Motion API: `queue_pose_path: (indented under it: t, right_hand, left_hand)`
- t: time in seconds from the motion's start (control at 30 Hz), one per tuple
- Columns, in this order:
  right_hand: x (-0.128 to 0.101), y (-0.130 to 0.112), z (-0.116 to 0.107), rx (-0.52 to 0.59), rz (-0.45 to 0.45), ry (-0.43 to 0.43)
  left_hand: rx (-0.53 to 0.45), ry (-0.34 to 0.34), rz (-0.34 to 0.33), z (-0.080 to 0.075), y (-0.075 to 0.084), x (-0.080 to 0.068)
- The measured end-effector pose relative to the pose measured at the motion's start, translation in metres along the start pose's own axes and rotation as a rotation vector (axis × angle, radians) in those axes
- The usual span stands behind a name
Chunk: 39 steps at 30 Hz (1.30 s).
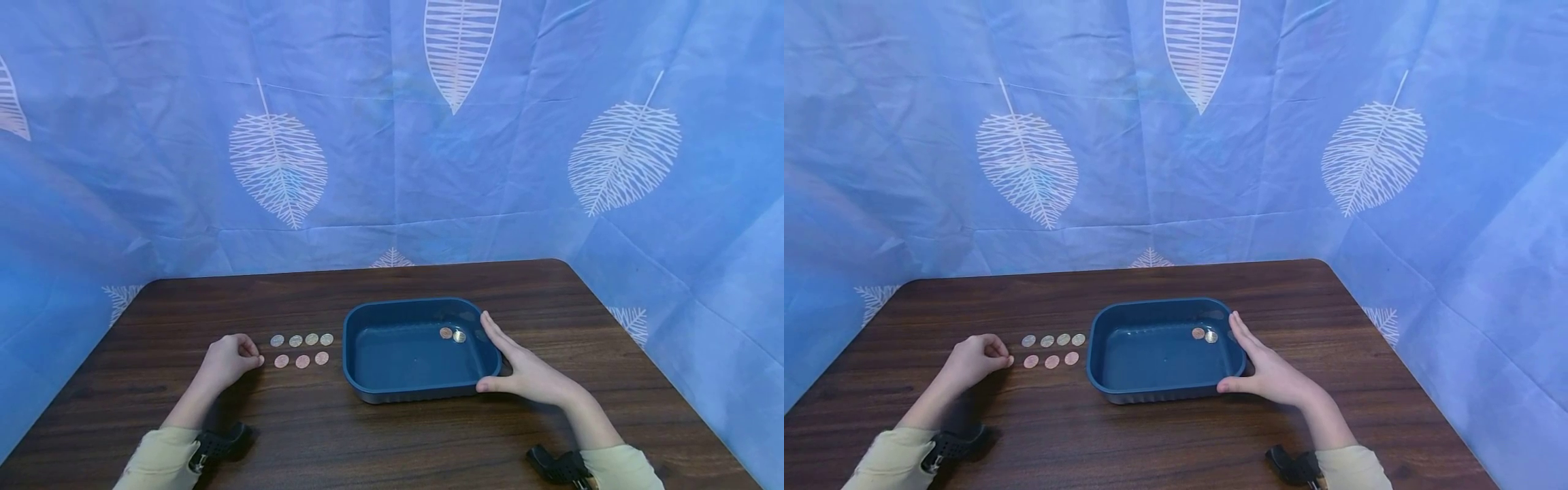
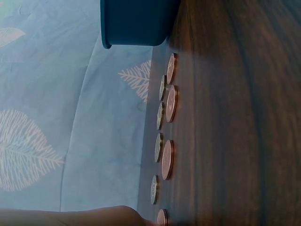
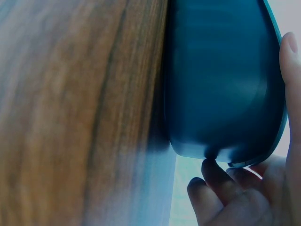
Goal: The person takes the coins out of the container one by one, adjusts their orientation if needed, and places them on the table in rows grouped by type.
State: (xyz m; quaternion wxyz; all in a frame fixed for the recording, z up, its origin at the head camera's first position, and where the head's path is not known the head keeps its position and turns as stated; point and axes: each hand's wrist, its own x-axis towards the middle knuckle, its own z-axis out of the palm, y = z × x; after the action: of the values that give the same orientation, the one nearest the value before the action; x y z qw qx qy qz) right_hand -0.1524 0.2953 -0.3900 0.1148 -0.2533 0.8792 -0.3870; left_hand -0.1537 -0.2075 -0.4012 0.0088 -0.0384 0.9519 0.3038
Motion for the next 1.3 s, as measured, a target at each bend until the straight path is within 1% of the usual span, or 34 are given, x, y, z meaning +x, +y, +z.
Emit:
queue_pose_path:
  t: [0.17, 0.27, 0.37, 0.43, 0.53, 0.63, 0.77, 0.9, 1.03, 1.1, 1.3]
  right_hand:
    - [0.000, 0.000, 0.000, -0.004, -0.002, 0.002]
    - [0.000, 0.001, 0.000, -0.007, 0.000, 0.002]
    - [0.000, 0.001, 0.001, -0.002, 0.002, 0.000]
    - [0.000, 0.001, 0.001, 0.001, 0.003, -0.002]
    - [0.000, 0.001, 0.001, 0.002, 0.004, -0.001]
    - [0.000, 0.000, 0.000, 0.000, 0.004, 0.000]
    - [0.000, 0.000, 0.001, -0.001, 0.006, 0.000]
    - [0.000, -0.001, 0.001, 0.004, 0.013, -0.003]
    - [0.000, -0.002, 0.001, 0.013, 0.019, -0.005]
    - [0.000, -0.002, 0.002, 0.017, 0.019, -0.006]
    - [0.000, -0.003, 0.001, 0.014, 0.017, -0.004]
  left_hand:
    - [0.001, -0.005, -0.009, -0.001, 0.000, 0.001]
    - [-0.025, -0.009, -0.006, -0.002, 0.003, 0.002]
    - [-0.083, -0.014, 0.021, -0.004, 0.011, 0.003]
    - [-0.123, -0.011, 0.064, -0.006, 0.019, 0.005]
    - [-0.171, -0.003, 0.145, -0.008, 0.037, 0.007]
    - [-0.204, 0.001, 0.226, -0.007, 0.058, 0.009]
    - [-0.244, -0.024, 0.292, -0.001, 0.088, 0.012]
    - [-0.281, -0.081, 0.347, 0.010, 0.116, 0.016]
    - [-0.306, -0.157, 0.399, 0.020, 0.144, 0.019]
    - [-0.310, -0.183, 0.426, 0.025, 0.158, 0.020]
    - [-0.351, -0.247, 0.469, 0.046, 0.196, 0.028]
